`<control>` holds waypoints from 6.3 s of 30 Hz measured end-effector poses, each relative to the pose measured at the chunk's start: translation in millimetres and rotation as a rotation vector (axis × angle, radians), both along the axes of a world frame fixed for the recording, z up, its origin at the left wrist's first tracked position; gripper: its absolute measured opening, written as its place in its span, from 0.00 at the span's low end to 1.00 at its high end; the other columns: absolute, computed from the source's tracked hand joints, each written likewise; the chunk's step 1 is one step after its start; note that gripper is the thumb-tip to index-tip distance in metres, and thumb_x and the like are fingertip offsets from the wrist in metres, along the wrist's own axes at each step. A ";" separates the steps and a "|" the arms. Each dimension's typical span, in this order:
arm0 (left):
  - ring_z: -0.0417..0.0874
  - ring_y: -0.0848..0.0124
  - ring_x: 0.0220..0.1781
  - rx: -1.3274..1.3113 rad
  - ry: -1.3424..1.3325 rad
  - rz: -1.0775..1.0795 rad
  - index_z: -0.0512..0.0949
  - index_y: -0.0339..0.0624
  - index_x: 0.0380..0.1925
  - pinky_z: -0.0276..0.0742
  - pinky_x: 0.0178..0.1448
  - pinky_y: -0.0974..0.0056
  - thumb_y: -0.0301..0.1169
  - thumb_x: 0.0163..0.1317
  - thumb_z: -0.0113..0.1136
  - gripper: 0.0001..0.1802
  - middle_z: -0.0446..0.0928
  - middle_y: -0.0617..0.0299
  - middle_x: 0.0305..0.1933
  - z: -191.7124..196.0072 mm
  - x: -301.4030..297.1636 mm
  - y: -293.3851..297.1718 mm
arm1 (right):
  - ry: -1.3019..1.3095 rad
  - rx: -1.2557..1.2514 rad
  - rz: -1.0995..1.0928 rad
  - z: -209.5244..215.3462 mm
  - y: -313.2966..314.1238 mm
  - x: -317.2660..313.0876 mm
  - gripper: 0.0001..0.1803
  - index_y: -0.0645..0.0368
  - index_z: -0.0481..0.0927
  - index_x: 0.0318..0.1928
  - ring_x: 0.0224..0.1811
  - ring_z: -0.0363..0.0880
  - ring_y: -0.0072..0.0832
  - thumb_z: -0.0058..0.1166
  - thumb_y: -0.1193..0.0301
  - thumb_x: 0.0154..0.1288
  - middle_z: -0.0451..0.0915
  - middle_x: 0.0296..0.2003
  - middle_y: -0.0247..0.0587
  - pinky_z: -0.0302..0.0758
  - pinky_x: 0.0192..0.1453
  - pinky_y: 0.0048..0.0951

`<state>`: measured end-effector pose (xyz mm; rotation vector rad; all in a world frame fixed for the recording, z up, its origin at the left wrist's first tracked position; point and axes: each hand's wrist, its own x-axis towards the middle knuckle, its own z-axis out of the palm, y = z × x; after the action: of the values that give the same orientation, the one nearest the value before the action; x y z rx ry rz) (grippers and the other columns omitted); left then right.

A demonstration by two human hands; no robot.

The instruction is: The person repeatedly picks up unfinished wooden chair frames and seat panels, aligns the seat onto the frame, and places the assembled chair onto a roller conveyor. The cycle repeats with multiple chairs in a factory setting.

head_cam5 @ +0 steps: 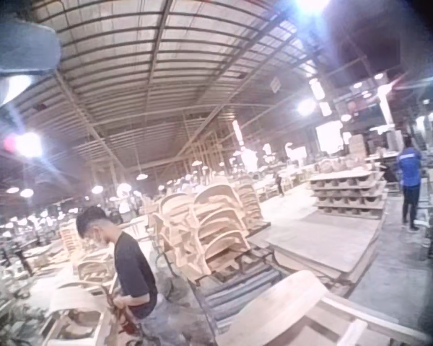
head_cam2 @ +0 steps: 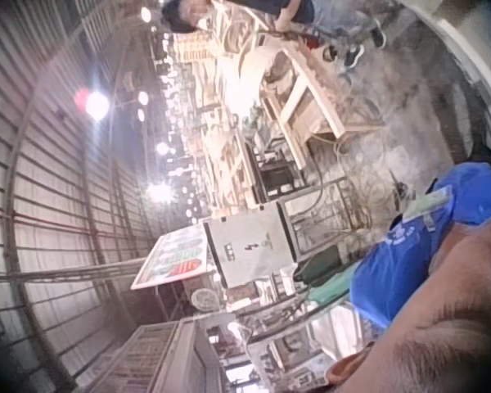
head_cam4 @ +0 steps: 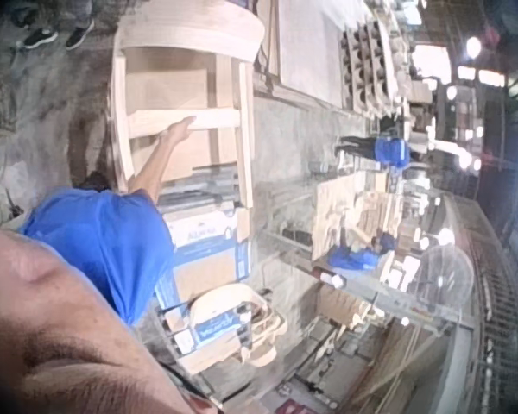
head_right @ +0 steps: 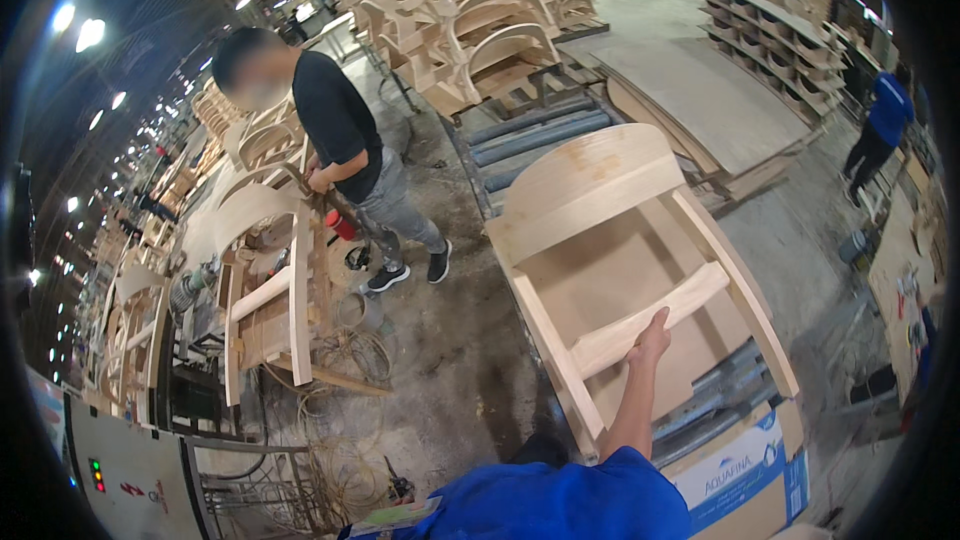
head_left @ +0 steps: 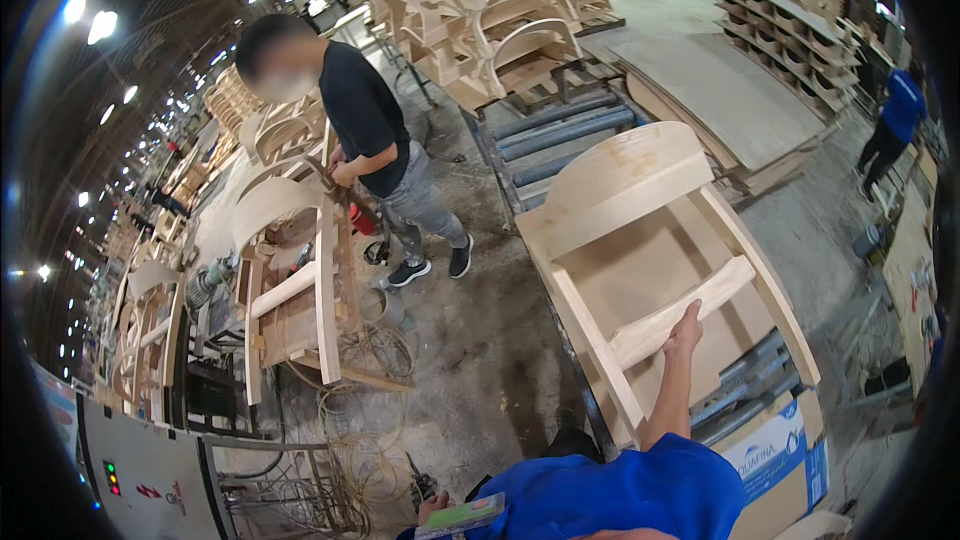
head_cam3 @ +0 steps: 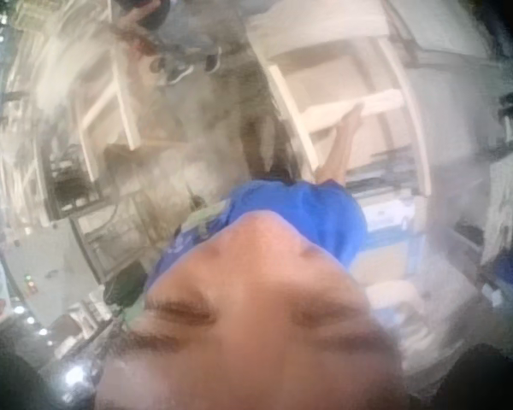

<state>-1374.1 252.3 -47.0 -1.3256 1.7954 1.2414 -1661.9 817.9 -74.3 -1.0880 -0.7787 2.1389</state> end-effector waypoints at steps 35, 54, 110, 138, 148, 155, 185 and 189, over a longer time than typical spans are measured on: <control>0.85 0.69 0.27 0.034 0.383 0.444 0.83 0.38 0.44 0.80 0.31 0.64 0.43 0.72 0.57 0.18 0.85 0.57 0.31 -53.5 196.5 25.1 | -0.005 1.566 2.150 8.2 -324.6 151.2 0.28 0.52 0.85 0.53 0.54 0.85 0.50 0.57 0.44 0.67 0.88 0.47 0.50 0.79 0.59 0.48; 0.85 0.40 0.56 -0.464 -0.185 1.933 0.87 0.37 0.44 0.80 0.62 0.44 0.50 0.66 0.50 0.28 0.85 0.38 0.52 -20.5 561.7 300.6 | 0.540 1.847 3.472 -31.7 -579.8 535.4 0.11 0.58 0.81 0.45 0.27 0.83 0.29 0.58 0.64 0.73 0.82 0.28 0.39 0.79 0.26 0.35; 0.84 0.75 0.38 -1.399 0.534 2.318 0.79 0.38 0.58 0.80 0.40 0.69 0.45 0.76 0.60 0.22 0.86 0.61 0.43 129.1 1467.4 327.9 | 1.326 0.422 3.799 117.8 -655.4 1572.7 0.10 0.55 0.81 0.46 0.31 0.83 0.21 0.57 0.63 0.78 0.84 0.33 0.31 0.80 0.36 0.27; 0.84 0.64 0.39 -1.328 0.089 2.035 0.80 0.26 0.48 0.79 0.48 0.59 0.29 0.59 0.63 0.19 0.85 0.51 0.39 261.7 1807.8 115.6 | 2.499 1.725 1.964 334.7 -912.9 1974.8 0.32 0.67 0.80 0.59 0.61 0.83 0.53 0.65 0.55 0.64 0.84 0.55 0.62 0.79 0.65 0.48; 0.85 0.67 0.29 -1.401 0.281 1.965 0.80 0.29 0.38 0.82 0.36 0.60 0.27 0.58 0.57 0.11 0.83 0.52 0.31 249.3 1781.8 180.8 | 2.613 1.582 1.697 372.9 -842.8 1903.8 0.24 0.71 0.82 0.47 0.50 0.86 0.57 0.63 0.60 0.64 0.86 0.42 0.65 0.81 0.57 0.53; 0.83 0.69 0.31 -1.624 0.530 1.971 0.75 0.32 0.46 0.81 0.36 0.63 0.23 0.61 0.61 0.14 0.80 0.58 0.34 203.2 1708.7 233.4 | 2.594 1.361 1.558 389.3 -764.1 1814.4 0.20 0.66 0.78 0.47 0.38 0.87 0.58 0.63 0.60 0.67 0.86 0.34 0.61 0.80 0.46 0.55; 0.89 0.47 0.37 -1.338 0.290 1.381 0.78 0.36 0.49 0.84 0.44 0.52 0.29 0.47 0.66 0.25 0.84 0.44 0.35 96.8 1396.9 199.1 | 0.817 0.876 2.220 120.1 -554.7 1238.4 0.20 0.67 0.80 0.53 0.45 0.80 0.25 0.68 0.68 0.67 0.83 0.44 0.36 0.76 0.50 0.29; 0.89 0.44 0.42 -1.144 0.198 1.253 0.80 0.36 0.53 0.84 0.48 0.51 0.33 0.47 0.67 0.29 0.85 0.40 0.39 56.8 1337.3 167.7 | 0.581 1.047 2.261 100.1 -531.5 1155.0 0.17 0.66 0.84 0.49 0.40 0.79 0.23 0.69 0.68 0.67 0.83 0.38 0.33 0.76 0.46 0.30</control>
<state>-36.8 420.0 9.8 -3.3969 1.8063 0.7165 -506.9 286.4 25.8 1.7884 -2.8681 1.9491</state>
